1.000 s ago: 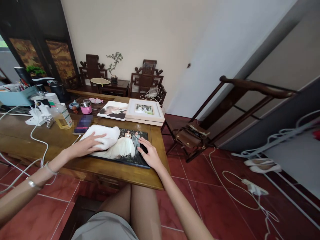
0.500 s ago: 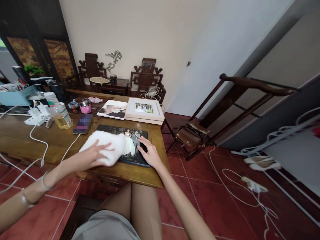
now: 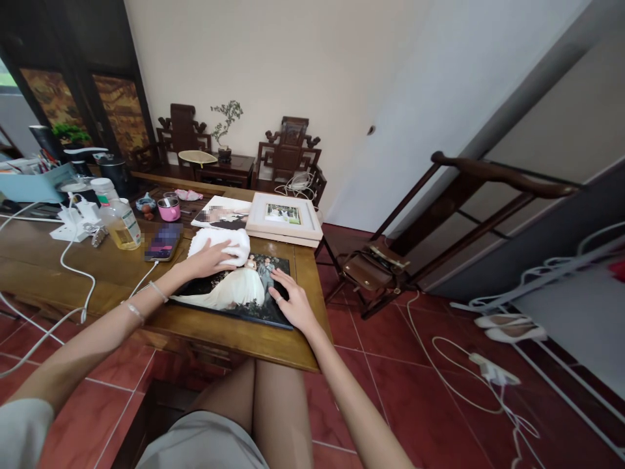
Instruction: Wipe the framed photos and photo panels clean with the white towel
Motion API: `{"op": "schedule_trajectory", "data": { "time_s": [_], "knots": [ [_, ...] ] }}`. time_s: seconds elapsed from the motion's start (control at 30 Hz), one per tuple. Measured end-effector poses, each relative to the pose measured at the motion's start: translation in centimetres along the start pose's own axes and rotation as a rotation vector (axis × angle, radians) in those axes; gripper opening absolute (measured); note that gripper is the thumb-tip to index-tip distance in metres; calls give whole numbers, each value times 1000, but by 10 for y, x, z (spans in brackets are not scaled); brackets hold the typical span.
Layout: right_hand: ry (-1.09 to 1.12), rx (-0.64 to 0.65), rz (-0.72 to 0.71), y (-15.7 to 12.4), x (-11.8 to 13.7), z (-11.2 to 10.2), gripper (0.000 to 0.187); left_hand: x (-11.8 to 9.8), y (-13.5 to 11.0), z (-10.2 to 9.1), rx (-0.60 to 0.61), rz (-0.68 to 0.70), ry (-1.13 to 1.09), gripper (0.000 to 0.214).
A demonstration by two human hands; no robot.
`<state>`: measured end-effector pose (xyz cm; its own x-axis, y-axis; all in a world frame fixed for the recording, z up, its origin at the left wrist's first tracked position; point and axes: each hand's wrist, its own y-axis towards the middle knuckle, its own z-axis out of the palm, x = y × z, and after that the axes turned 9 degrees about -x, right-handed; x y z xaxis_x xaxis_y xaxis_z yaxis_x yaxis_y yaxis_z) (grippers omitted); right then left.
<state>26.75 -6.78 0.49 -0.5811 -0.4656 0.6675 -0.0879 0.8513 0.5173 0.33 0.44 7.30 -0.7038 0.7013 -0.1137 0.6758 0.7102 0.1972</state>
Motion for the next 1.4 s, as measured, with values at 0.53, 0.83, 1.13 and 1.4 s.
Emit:
{"op": "schedule_trajectory", "data": {
  "time_s": [0.53,0.83,1.13,1.4],
  "knots": [
    [-2,-6,-14,-1,-6,2,36,-101,-90,-18,93,360,16,23],
    [4,4,15,-1,-2,1,37,-33,8,8,23,102,-24,29],
    [14,3,7,-1,-6,2,37,-93,-41,11,15,247,108,26],
    [22,6,-5,-1,-8,1,37,-105,-67,-4,69,319,48,25]
  ]
}}
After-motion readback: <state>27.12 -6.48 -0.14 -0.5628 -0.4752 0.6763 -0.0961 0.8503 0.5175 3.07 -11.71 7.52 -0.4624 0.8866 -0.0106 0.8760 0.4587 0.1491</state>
